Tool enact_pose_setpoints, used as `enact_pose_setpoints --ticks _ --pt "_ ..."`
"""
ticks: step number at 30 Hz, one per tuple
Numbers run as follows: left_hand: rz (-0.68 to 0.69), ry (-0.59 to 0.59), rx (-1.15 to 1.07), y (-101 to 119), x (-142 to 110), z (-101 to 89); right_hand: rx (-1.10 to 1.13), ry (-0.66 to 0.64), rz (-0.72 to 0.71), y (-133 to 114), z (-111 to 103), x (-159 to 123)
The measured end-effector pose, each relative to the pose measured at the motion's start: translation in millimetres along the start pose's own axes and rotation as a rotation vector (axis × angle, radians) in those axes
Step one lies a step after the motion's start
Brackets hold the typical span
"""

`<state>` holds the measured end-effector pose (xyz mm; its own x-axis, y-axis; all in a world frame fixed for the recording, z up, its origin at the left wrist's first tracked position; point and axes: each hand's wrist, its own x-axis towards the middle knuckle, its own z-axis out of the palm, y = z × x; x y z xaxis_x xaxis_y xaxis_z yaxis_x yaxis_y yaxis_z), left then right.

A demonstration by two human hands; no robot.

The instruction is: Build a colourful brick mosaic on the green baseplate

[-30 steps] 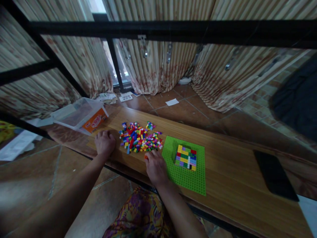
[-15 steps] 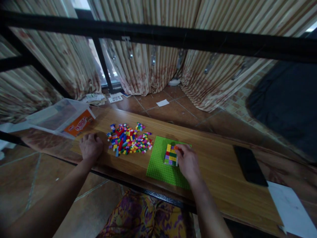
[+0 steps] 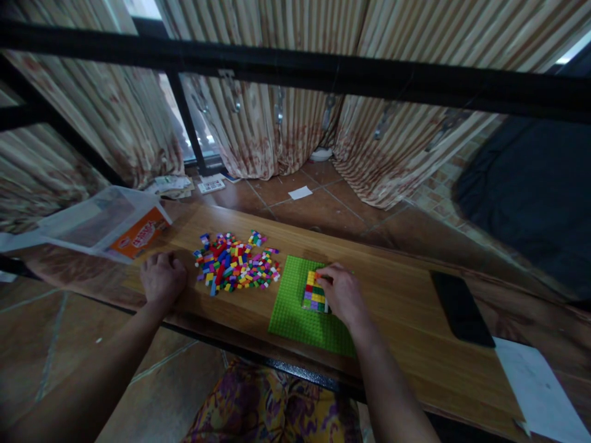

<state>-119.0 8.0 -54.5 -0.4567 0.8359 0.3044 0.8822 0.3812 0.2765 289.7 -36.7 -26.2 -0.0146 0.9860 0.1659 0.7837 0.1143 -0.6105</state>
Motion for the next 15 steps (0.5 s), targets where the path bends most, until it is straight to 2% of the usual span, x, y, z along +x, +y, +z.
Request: enact_pose_setpoints --ticks 8,12,15 --pt "-0.013 -0.015 -0.018 0.6 -0.5 -0.5 0.022 -0.193 0.072 0.4 -13.5 24.6" --pt "-0.008 -0.006 -0.022 0.8 -1.0 -0.9 0.076 -0.229 0.08 3.2 -13.4 26.1" --pt "-0.007 -0.007 -0.014 1.0 -1.4 -1.4 0.101 -0.203 0.076 6.9 -8.7 21.3"
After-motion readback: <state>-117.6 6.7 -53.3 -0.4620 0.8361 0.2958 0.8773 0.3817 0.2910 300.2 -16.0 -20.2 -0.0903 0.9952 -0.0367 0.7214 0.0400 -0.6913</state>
